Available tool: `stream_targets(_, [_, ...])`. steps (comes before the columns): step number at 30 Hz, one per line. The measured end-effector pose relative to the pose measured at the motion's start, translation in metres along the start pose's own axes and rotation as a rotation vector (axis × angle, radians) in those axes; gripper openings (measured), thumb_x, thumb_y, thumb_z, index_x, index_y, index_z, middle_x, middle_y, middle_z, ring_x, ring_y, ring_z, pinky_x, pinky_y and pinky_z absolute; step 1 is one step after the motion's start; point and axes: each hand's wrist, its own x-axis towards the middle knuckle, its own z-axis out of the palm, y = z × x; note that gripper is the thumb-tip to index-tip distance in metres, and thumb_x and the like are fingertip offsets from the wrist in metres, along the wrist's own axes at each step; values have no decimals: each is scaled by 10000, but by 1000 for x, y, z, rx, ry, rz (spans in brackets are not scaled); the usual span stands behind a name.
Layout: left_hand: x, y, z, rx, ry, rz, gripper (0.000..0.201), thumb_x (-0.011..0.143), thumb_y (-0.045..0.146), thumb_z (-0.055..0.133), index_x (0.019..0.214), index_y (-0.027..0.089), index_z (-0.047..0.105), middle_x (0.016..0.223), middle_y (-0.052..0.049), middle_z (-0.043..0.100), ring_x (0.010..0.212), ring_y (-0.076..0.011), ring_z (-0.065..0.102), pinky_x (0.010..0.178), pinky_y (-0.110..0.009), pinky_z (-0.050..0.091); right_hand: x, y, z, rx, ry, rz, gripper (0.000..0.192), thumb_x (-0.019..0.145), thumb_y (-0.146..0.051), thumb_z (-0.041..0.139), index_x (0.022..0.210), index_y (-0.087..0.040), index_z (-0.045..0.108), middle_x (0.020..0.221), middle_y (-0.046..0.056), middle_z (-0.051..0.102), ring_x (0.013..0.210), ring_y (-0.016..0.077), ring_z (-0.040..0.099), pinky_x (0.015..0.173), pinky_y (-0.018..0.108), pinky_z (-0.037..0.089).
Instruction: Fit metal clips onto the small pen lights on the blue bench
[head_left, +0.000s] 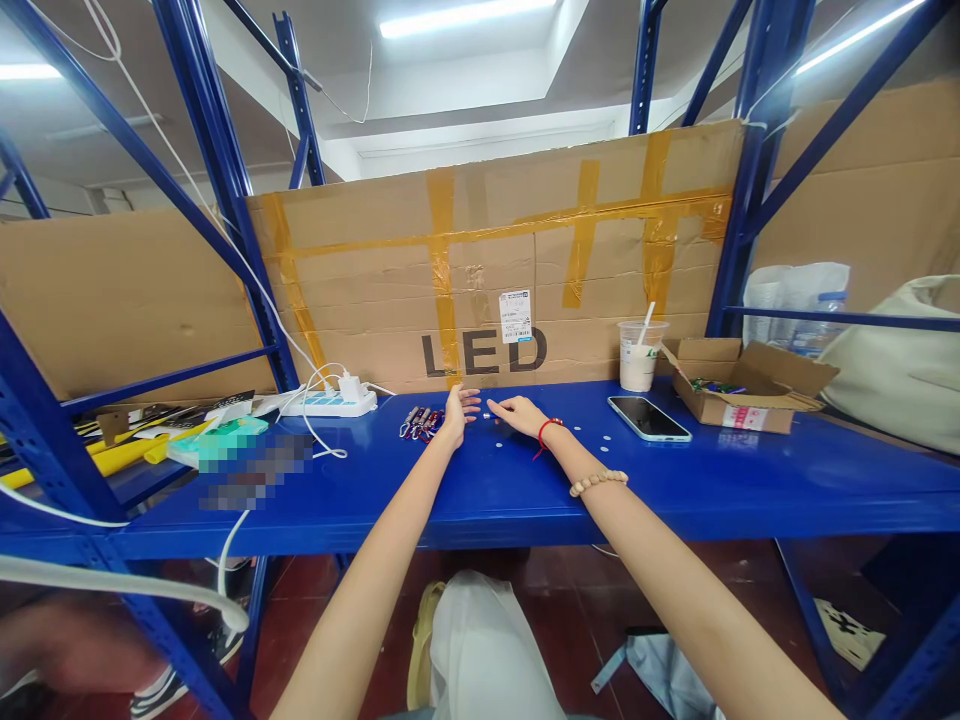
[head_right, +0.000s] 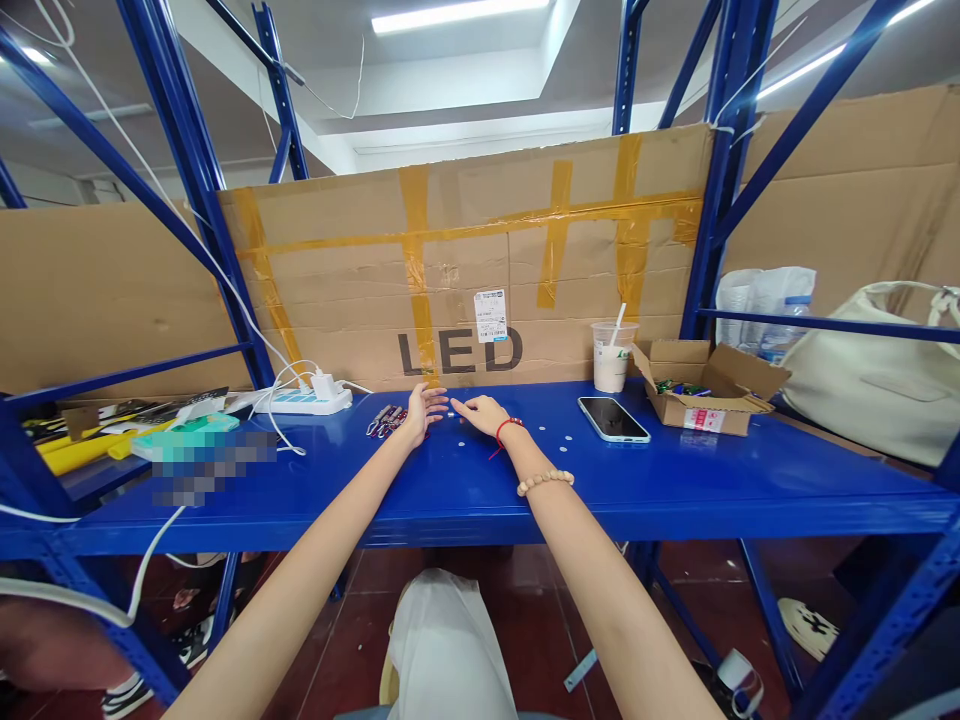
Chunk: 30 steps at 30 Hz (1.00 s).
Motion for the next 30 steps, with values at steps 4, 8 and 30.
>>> stream_targets(4, [1,0,0,-11,0,-3,458,798,426,278,798,144,638,859,-89,648,639,-133,554,536,-216,363,-2,-3,-1,-7,1,18,660,772,-693,324,603,-154,667,559,31,591,574,155,513,559,262,346])
stream_targets(8, [1,-1,-1,-13,-7,-8,450,797,423,280,799,138,629,862,-89,640,601,-116,534,523,-207,346,-3,-4,-1,24,33,-22,583,817,-620,329,757,-163,685,699,24,637,658,155,533,593,249,366])
stream_targets(30, [-3,2,-1,29,-28,-9,458,803,406,265,865,119,616,889,-90,630,632,-109,547,519,-183,352,-2,-1,1,80,21,-142,470,834,-518,384,784,-149,672,694,5,610,671,138,508,630,236,385])
